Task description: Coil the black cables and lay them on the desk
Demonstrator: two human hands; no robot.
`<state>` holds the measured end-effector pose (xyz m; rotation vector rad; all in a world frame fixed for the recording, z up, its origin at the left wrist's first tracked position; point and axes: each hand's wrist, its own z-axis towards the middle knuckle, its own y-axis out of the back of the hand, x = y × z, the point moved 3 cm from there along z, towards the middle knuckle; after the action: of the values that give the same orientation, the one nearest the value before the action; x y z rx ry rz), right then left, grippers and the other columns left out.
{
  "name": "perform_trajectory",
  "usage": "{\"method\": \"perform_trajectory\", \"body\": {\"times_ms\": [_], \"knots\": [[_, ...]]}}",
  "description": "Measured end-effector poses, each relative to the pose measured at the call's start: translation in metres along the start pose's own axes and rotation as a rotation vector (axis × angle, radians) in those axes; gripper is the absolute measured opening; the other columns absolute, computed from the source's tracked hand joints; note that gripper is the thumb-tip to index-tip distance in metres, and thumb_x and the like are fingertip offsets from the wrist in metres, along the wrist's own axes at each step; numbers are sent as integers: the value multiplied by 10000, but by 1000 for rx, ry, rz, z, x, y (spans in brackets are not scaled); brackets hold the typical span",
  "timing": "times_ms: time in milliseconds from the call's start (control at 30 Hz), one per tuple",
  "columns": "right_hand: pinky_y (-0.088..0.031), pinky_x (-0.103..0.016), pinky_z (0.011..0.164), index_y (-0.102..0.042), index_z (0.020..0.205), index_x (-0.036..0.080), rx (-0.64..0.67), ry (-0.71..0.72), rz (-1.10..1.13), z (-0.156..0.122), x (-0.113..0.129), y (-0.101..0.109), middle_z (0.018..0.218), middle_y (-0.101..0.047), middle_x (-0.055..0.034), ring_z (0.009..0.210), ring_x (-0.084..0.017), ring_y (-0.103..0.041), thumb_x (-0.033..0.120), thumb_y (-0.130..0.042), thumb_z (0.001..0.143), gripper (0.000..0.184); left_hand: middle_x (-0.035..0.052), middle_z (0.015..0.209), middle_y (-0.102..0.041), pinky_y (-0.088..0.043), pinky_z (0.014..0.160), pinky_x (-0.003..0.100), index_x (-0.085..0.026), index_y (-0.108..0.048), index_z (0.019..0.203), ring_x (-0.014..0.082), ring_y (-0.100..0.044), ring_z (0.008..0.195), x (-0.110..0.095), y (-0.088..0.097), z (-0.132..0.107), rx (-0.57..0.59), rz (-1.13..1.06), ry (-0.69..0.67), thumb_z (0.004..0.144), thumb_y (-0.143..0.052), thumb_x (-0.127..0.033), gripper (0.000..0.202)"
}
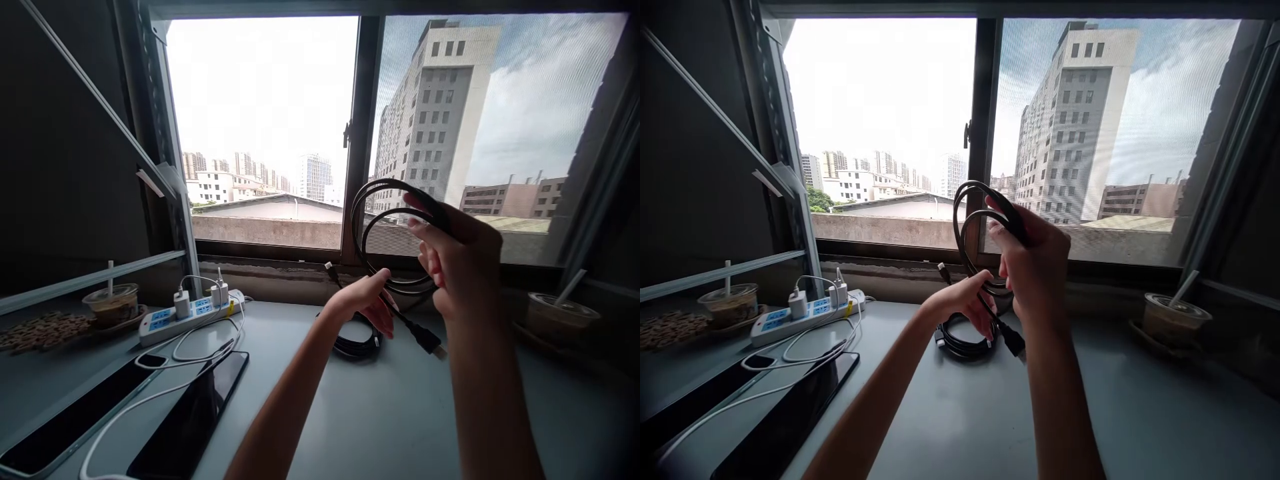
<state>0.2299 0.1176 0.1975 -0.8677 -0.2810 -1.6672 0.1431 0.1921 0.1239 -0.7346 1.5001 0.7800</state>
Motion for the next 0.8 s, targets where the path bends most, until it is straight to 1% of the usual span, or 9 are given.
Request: {"method": "perform_trajectory", "body": {"times_ms": [100,167,233,333,500,567,633,700,800], "knots": [[-170,-194,285,-695,933,221,33,55,-13,-3,0,-4,349,-306,105,266,-28,-233,222,-621,668,275,130,541,-631,-489,629,296,-151,-618,573,209,-635,645,0,1,-4,236,159,83,853,-251,-500,578],[-153,-196,286,-693,927,224,61,66,3,-3,0,-6,348,-301,109,263,-27,-223,226,-627,667,269,101,638,-667,-472,706,265,-164,-639,666,192,-635,785,-5,6,-7,229,179,20,869,-268,-449,510],[-124,-199,288,-692,913,222,90,51,35,-3,-1,-7,341,-282,115,262,-25,-205,226,-639,653,265,76,728,-684,-461,730,247,-169,-634,737,176,-626,837,-9,12,-9,157,152,-19,871,-303,-347,399],[-100,-206,300,-686,899,217,93,18,137,2,-7,-9,329,-284,120,267,-25,-183,215,-655,628,273,74,786,-684,-467,698,252,-159,-611,776,179,-631,787,-12,19,-8,15,49,-65,852,-359,-283,291],[-111,-192,333,-640,818,210,28,-106,355,16,-34,-9,311,-249,129,300,-24,-151,193,-657,596,223,70,725,-666,-464,667,243,-149,-582,784,153,-622,665,-17,30,0,-243,-150,-292,874,-409,-390,310],[-117,-184,338,-604,778,205,48,-180,408,22,-48,-10,324,-245,131,315,-25,-149,200,-657,581,204,57,703,-662,-456,636,234,-160,-525,794,138,-617,619,-17,34,4,-325,-286,-366,881,-404,-418,298],[-124,-182,340,-569,759,205,88,-246,426,26,-62,-13,344,-243,134,325,-26,-143,223,-656,572,206,40,673,-654,-440,602,216,-172,-457,777,131,-620,594,-19,36,7,-374,-394,-447,882,-405,-435,288],[-134,-179,340,-545,751,208,117,-302,420,27,-73,-16,369,-230,137,330,-26,-145,243,-651,567,216,7,585,-613,-433,587,207,-174,-424,742,126,-618,565,-22,37,7,-399,-419,-546,883,-409,-429,292],[-199,-163,346,-541,759,199,119,-401,407,24,-84,-21,407,-243,135,342,-19,-209,229,-642,555,230,-68,423,-436,-437,553,199,-172,-422,707,113,-583,469,-30,40,-1,-444,-335,-698,892,-411,-354,259]]}}
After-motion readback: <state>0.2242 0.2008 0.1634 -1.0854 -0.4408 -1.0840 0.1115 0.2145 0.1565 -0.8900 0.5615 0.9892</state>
